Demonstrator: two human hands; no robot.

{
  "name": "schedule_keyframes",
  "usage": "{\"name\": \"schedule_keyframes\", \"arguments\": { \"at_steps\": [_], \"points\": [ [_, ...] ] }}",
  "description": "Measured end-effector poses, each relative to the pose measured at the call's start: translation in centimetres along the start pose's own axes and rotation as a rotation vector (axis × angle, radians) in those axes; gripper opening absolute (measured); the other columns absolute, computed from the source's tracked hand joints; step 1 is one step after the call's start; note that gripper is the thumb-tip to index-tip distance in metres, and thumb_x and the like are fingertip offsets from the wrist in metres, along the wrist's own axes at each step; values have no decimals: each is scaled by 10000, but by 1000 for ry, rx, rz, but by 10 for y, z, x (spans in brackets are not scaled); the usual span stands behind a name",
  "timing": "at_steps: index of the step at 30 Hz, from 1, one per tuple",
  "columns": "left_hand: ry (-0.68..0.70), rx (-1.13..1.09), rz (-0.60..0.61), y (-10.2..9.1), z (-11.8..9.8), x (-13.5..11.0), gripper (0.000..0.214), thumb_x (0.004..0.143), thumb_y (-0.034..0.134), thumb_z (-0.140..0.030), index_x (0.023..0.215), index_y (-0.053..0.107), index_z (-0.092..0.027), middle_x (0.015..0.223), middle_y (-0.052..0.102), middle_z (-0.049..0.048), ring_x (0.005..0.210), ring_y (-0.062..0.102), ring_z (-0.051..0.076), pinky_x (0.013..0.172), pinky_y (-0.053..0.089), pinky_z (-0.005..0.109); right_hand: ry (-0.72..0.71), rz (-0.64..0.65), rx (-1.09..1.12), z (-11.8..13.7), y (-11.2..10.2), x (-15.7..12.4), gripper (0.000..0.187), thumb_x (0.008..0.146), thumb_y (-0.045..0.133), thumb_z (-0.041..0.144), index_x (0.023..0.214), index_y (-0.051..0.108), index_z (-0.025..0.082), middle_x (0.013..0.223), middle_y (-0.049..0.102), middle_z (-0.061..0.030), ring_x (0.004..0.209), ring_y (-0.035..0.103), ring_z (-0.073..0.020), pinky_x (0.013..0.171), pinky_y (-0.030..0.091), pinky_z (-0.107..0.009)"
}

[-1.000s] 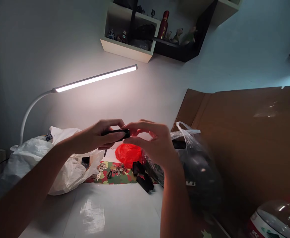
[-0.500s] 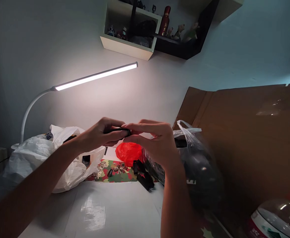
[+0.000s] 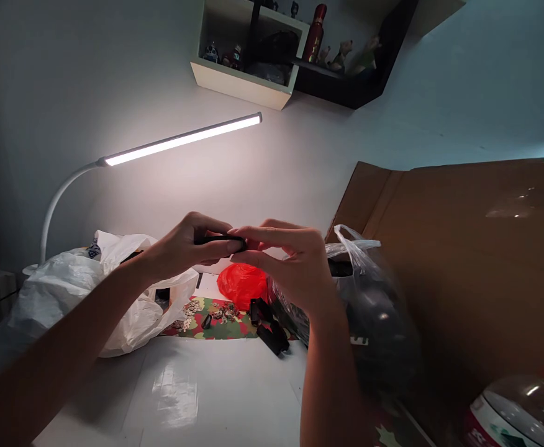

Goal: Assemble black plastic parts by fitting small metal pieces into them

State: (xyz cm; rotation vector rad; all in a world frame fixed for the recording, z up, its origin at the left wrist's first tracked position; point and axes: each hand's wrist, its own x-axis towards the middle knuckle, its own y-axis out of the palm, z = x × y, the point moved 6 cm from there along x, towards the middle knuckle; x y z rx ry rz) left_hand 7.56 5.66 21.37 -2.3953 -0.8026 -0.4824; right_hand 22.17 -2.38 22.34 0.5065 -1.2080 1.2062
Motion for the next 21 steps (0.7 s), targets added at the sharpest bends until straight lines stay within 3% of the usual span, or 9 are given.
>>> {"name": "schedule_keyframes", "arguments": {
  "at_steps": [8, 14, 21],
  "points": [
    [67, 63, -118, -9, -6, -3, 299, 827, 841, -428, 773, 837, -134, 587, 326, -58, 593, 225, 71, 535, 171, 262, -32, -34, 14, 4, 9, 0, 436, 808, 878, 72, 1078, 874, 415, 789, 763, 34, 710, 668, -139, 606, 541, -292],
    [69, 39, -147, -10, -8, -3, 203, 822, 843, -343, 826, 870, -142, 576, 348, -61, 591, 234, 64, 534, 199, 247, -47, -62, 8, 1, 9, 0, 459, 803, 875, 51, 1072, 870, 423, 793, 762, 41, 711, 669, -133, 617, 549, -289],
    [77, 112, -162, -10, -7, -2, 316, 876, 787, -412, 789, 844, -114, 592, 375, -39, 595, 263, 69, 538, 189, 257, 21, -50, -3, -5, 7, 0, 303, 824, 890, 188, 1054, 885, 386, 848, 784, 13, 781, 704, -167, 669, 613, -322]
  ]
}}
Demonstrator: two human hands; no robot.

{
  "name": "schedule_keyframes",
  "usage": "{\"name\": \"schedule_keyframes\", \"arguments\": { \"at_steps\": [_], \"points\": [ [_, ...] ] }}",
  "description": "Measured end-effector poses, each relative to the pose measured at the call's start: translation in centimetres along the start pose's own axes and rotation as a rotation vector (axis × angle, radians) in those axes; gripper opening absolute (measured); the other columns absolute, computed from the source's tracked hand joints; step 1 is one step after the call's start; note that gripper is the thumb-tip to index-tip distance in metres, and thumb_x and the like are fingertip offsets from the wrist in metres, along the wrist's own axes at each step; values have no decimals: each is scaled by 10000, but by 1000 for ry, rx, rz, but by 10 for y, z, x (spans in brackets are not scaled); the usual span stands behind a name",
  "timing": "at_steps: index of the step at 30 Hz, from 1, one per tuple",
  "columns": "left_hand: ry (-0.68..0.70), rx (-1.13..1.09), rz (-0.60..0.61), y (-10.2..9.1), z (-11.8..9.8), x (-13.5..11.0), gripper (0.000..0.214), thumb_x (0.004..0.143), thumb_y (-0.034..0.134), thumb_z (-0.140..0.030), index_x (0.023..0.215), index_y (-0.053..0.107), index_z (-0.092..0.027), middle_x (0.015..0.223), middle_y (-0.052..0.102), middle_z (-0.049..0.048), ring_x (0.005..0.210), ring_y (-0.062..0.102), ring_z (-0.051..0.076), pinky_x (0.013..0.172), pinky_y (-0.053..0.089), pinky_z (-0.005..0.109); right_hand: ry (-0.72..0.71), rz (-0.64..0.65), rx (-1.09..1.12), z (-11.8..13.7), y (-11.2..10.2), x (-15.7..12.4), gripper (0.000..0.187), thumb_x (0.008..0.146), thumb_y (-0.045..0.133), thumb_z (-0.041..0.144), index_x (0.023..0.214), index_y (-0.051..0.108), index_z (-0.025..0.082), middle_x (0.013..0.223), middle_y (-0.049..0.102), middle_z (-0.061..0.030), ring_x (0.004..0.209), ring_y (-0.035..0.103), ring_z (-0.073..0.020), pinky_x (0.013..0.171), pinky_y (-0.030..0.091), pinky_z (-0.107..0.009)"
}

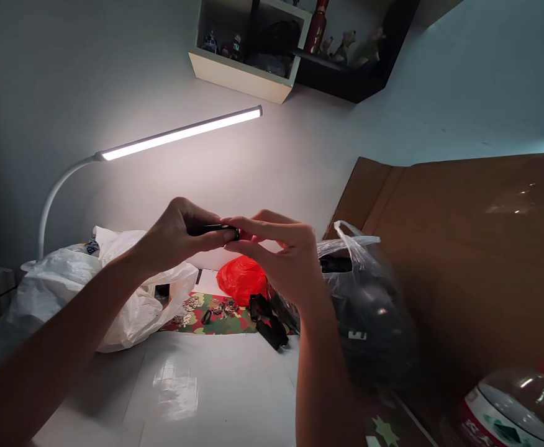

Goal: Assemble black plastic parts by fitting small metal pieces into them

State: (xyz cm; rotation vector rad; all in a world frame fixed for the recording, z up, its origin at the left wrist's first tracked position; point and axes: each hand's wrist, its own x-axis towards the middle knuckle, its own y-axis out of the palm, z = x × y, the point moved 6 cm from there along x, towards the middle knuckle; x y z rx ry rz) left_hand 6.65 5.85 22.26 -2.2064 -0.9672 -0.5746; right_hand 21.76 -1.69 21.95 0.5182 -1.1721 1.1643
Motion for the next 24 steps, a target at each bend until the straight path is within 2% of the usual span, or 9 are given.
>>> {"name": "schedule_keyframes", "arguments": {
  "at_steps": [3, 6, 11, 17, 21, 24],
  "points": [
    [-14, 18, 3, -1, 0, 0, 274, 842, 832, -408, 853, 847, -135, 605, 398, -40, 592, 285, 74, 529, 208, 252, 83, 29, 51, -6, 0, 1, 255, 839, 883, 239, 1064, 884, 360, 921, 809, -6, 851, 733, -191, 717, 652, -349],
    [-7, 13, 9, -3, -2, 1, 240, 838, 839, -382, 858, 826, -143, 639, 435, -33, 611, 329, 79, 539, 252, 244, 124, 7, 106, -11, -2, 2, 204, 850, 874, 267, 1043, 880, 332, 951, 828, -10, 802, 740, -181, 684, 660, -346],
    [18, 158, 44, -9, -9, -1, 256, 885, 801, -388, 839, 789, -137, 651, 435, -35, 621, 335, 77, 540, 248, 237, 149, 53, 117, -17, -1, 4, 179, 850, 881, 273, 1026, 866, 300, 870, 806, -3, 764, 742, -161, 672, 654, -315],
    [3, 219, 87, -11, -10, -6, 318, 891, 814, -450, 1038, 802, -168, 650, 526, -40, 589, 376, 75, 529, 286, 224, 153, 112, 190, -22, -2, 2, 142, 810, 930, 311, 912, 838, 274, 845, 794, 3, 779, 737, -158, 703, 657, -315],
    [17, 213, 157, -8, -10, -7, 261, 886, 820, -414, 960, 787, -166, 660, 561, -36, 583, 406, 69, 528, 294, 218, 188, 166, 202, -26, 0, 1, 220, 724, 993, 317, 825, 807, 254, 798, 771, 11, 732, 716, -149, 675, 644, -302],
    [38, 251, 161, -8, -11, -5, 238, 889, 801, -395, 917, 793, -159, 677, 577, -26, 612, 432, 77, 549, 321, 222, 204, 159, 120, -28, 0, 1, 252, 728, 990, 361, 801, 780, 241, 771, 746, 15, 716, 706, -148, 702, 643, -316]
  ]
}}
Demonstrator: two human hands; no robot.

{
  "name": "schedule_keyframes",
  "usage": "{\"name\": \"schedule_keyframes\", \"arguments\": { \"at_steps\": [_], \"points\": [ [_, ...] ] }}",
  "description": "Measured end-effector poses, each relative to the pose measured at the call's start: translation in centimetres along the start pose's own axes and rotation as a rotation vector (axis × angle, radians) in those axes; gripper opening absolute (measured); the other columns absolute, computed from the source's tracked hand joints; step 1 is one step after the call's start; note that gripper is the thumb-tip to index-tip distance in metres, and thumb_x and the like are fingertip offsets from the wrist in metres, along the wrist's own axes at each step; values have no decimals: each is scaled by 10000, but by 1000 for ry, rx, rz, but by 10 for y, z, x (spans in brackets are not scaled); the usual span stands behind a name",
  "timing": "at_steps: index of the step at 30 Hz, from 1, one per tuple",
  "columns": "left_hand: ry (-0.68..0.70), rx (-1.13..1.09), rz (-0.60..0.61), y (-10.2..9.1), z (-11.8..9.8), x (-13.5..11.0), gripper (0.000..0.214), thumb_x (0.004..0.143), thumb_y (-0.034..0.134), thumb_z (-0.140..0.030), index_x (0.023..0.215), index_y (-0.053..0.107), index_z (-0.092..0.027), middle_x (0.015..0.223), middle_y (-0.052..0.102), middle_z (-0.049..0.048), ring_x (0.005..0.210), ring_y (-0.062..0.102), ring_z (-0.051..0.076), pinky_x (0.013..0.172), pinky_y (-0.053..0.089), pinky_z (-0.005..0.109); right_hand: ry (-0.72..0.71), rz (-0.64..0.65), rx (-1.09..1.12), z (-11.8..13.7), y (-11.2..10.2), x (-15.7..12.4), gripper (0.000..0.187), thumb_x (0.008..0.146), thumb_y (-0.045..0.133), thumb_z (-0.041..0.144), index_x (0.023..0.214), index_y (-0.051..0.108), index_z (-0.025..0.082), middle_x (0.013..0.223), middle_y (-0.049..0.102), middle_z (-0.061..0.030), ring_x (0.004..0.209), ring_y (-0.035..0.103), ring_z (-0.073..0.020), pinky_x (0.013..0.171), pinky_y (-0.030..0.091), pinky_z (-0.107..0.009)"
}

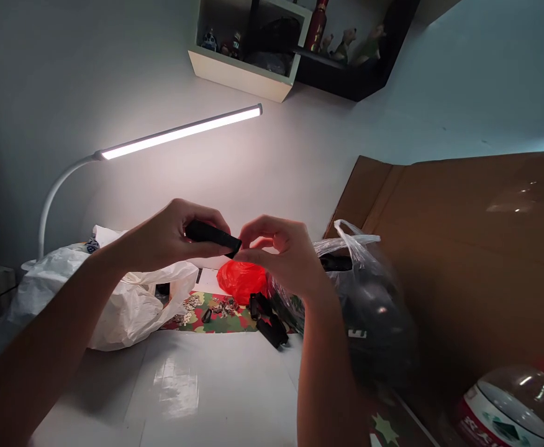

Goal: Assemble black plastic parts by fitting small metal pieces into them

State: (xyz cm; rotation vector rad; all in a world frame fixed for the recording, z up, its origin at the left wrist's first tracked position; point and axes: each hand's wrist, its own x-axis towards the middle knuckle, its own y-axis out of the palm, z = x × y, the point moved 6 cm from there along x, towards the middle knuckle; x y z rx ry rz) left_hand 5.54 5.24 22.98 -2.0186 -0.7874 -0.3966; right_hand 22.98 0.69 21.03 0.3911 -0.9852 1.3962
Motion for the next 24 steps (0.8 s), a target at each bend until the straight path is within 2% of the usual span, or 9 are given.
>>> {"name": "schedule_keyframes", "arguments": {
  "at_steps": [4, 9, 15, 18, 24],
  "points": [
    [-14, 127, -141, -7, 3, 4, 231, 846, 817, -380, 830, 782, -152, 645, 570, -26, 613, 430, 83, 551, 305, 245, 24, -33, -92, -3, 1, 1, 287, 803, 936, 419, 875, 732, 231, 821, 731, 12, 739, 728, -157, 709, 635, -324],
    [-58, 209, -301, -9, 6, 7, 277, 819, 839, -374, 694, 714, -162, 563, 464, -38, 569, 340, 84, 524, 255, 286, 36, -83, -101, -12, 1, 3, 265, 896, 840, 450, 930, 688, 236, 814, 703, 26, 673, 739, -152, 673, 633, -327],
    [-79, 238, -406, 0, 14, 11, 266, 831, 833, -355, 699, 695, -170, 596, 535, -7, 585, 377, 98, 529, 279, 307, 42, -142, -59, -25, -1, 6, 158, 907, 796, 353, 959, 707, 232, 786, 740, 18, 678, 745, -147, 703, 671, -329],
    [-89, 242, -412, 3, 19, 13, 256, 838, 831, -359, 728, 695, -172, 624, 581, 3, 592, 410, 102, 548, 314, 308, 48, -152, -52, -31, -1, 8, 152, 899, 784, 336, 963, 708, 222, 805, 759, 10, 672, 743, -139, 678, 662, -313],
    [-96, 255, -293, 4, 23, 14, 137, 882, 779, -299, 839, 758, -171, 650, 592, 3, 575, 413, 99, 547, 299, 295, 89, -125, -27, -47, 1, 10, 297, 890, 804, 475, 985, 698, 215, 741, 731, 18, 698, 753, -155, 704, 666, -322]
  ]
}}
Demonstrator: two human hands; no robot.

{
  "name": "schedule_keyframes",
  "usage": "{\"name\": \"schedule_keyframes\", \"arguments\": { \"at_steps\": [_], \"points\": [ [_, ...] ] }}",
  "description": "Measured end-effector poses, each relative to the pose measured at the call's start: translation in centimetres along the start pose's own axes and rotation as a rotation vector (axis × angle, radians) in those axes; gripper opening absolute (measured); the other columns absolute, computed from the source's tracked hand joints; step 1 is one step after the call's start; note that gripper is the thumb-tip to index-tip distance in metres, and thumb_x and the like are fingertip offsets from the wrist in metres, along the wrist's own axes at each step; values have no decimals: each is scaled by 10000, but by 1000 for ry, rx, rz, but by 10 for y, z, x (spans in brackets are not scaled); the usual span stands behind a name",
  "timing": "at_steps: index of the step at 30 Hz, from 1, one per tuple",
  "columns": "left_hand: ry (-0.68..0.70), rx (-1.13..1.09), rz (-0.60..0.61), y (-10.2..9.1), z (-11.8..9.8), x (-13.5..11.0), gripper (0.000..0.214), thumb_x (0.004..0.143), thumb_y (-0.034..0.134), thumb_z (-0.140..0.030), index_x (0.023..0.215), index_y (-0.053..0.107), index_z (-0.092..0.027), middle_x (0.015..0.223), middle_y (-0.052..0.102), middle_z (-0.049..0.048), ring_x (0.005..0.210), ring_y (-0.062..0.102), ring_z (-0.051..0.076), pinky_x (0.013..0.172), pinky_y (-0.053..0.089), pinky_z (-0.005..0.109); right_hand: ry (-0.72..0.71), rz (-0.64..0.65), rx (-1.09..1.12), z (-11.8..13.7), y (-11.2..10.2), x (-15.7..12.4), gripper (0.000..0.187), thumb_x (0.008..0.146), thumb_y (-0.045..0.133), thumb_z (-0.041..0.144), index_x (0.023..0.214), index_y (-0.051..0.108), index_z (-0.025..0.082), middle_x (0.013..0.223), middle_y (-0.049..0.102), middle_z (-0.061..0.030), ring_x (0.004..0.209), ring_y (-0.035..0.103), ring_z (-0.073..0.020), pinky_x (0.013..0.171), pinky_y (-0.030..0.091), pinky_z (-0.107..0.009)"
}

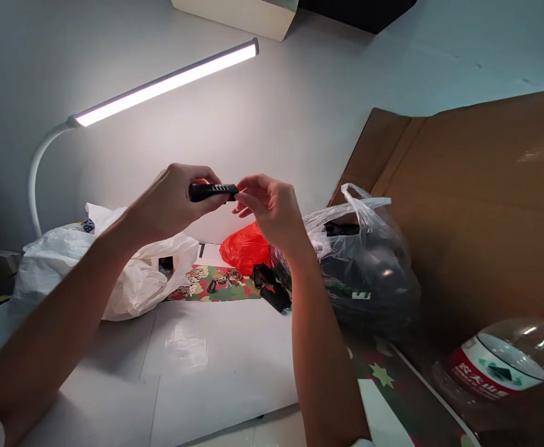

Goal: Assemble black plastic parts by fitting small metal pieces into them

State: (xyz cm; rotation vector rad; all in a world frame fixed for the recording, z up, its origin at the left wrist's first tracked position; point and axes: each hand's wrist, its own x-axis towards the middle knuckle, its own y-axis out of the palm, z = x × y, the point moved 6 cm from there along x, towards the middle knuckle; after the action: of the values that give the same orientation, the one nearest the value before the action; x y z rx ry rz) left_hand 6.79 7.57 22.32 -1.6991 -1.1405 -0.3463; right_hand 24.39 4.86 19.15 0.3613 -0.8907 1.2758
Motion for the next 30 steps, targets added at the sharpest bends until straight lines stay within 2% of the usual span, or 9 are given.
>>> {"name": "schedule_keyframes", "arguments": {
  "at_steps": [4, 6, 9, 12, 14, 16, 19, 24, 30],
  "points": [
    [-6, -52, -30, -6, 0, 0, 90, 860, 797, -245, 904, 773, -171, 667, 613, 1, 554, 416, 89, 524, 294, 291, 25, 64, 68, -15, 5, 3, 494, 867, 800, 650, 1058, 667, 215, 872, 766, -24, 782, 766, -173, 675, 642, -302],
    [-1, -108, -100, -12, -2, 1, 147, 838, 805, -198, 980, 771, -177, 647, 604, -16, 531, 398, 81, 509, 283, 290, 68, 168, 15, -30, 17, 4, 527, 936, 703, 686, 1129, 660, 197, 956, 782, -61, 806, 760, -172, 650, 610, -281],
    [37, -146, -242, -24, -7, 0, 153, 792, 785, -106, 925, 763, -177, 588, 542, -44, 532, 372, 73, 507, 287, 282, 251, 464, -370, -71, 49, -7, 397, 1091, 542, 523, 1132, 700, 161, 1004, 789, -74, 802, 725, -139, 701, 574, -254],
    [80, -209, -298, -29, -10, 2, 160, 756, 753, -51, 856, 763, -175, 623, 597, -34, 578, 469, 79, 533, 369, 264, 369, 619, -537, -110, 79, -24, 158, 994, 752, 279, 978, 757, 123, 950, 794, -81, 859, 735, -175, 813, 589, -291],
    [84, -281, -283, -29, -8, 4, 185, 740, 743, -32, 859, 779, -170, 710, 689, -10, 650, 574, 92, 594, 457, 260, 431, 691, -624, -133, 96, -36, 179, 1005, 747, 291, 1065, 751, 123, 1050, 779, -91, 939, 744, -201, 876, 620, -356],
    [73, -357, -241, -27, -4, 7, 215, 733, 739, -21, 879, 802, -165, 799, 757, 16, 738, 660, 110, 685, 532, 267, 476, 754, -693, -151, 107, -48, 310, 1030, 720, 370, 1254, 702, 158, 1243, 732, -94, 1065, 735, -230, 928, 639, -432],
    [119, -445, -157, -23, -4, 9, 233, 723, 771, -30, 900, 834, -168, 906, 809, 49, 880, 727, 143, 800, 587, 280, 511, 798, -762, -167, 115, -57, 387, 1036, 707, 395, 1355, 662, 181, 1368, 684, -114, 1163, 711, -260, 981, 627, -476],
    [194, -566, -52, -20, -11, 6, 171, 746, 855, -102, 898, 839, -178, 1077, 850, 92, 1061, 785, 216, 956, 636, 339, 526, 808, -798, -173, 117, -60, 392, 1036, 706, 393, 1365, 658, 185, 1378, 680, -113, 1178, 707, -264, 991, 623, -485],
    [222, -630, -23, -23, -17, 1, 185, 751, 828, -77, 905, 834, -180, 1013, 865, 89, 1026, 826, 256, 965, 659, 387, 492, 753, -750, -167, 117, -55, 393, 1036, 706, 393, 1365, 657, 183, 1377, 680, -113, 1177, 707, -264, 991, 623, -489]
  ]
}}
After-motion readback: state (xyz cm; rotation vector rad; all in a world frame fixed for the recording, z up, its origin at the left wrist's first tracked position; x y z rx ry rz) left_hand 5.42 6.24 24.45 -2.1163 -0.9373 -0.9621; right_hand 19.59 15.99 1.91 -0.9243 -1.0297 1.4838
